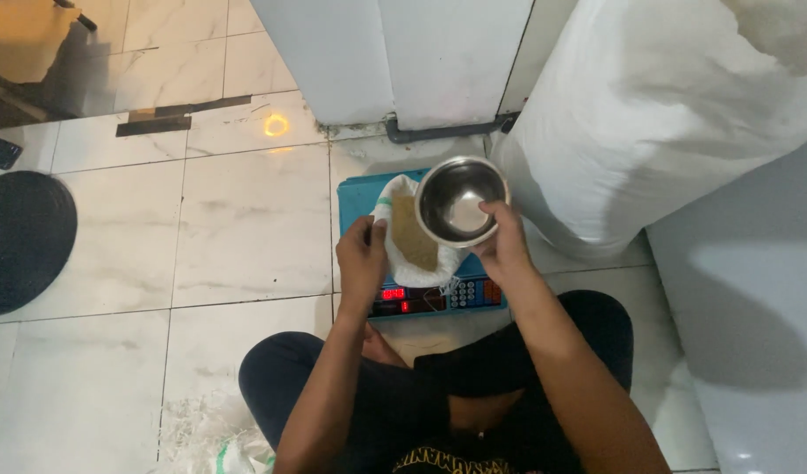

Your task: Scooping rice from a large sack into a smaller bag on a digital scale using a metal bowl to reach a specific weight.

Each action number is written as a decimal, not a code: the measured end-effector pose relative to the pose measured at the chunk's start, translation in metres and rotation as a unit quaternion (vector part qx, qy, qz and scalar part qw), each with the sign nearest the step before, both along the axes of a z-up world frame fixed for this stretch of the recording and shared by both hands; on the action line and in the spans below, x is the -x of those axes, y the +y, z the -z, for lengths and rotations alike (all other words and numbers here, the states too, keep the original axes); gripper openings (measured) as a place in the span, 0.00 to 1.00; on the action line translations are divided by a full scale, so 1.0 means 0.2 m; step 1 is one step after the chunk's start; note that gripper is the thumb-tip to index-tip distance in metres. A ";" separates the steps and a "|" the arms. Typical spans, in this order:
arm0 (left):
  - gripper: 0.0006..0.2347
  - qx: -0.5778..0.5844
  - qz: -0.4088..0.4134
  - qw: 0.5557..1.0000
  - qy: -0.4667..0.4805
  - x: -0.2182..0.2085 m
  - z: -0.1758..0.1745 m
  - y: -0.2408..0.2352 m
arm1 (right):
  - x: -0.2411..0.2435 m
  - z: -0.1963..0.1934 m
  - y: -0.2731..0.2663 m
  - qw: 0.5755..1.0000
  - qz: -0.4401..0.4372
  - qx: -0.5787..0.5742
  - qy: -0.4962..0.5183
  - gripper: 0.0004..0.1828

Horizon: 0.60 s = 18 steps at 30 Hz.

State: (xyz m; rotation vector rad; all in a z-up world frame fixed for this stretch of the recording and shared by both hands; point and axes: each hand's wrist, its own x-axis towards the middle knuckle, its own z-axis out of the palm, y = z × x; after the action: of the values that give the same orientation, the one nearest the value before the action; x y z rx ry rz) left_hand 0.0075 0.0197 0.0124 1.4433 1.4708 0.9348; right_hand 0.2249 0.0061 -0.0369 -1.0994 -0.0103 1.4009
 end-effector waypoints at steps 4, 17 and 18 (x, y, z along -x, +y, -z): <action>0.09 -0.081 -0.035 0.994 -0.063 -0.02 -0.14 -0.11 | -0.08 -0.20 -0.03 0.991 0.054 -0.085 -0.092 0.36; 0.11 -0.027 -0.020 0.999 -0.034 0.04 0.00 -0.06 | -0.37 -0.06 -0.21 0.931 0.034 -0.295 -0.211 0.25; 0.10 -0.019 -0.023 0.999 0.024 0.04 0.02 -0.03 | -0.50 -0.04 -0.27 0.759 0.141 -0.346 -0.534 0.11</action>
State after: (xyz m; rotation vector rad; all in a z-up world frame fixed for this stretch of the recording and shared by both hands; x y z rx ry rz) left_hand -0.0015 0.0132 0.0093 1.4743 1.5348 0.9661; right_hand 0.3250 -0.0478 -0.0291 -1.0434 -1.0645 0.2593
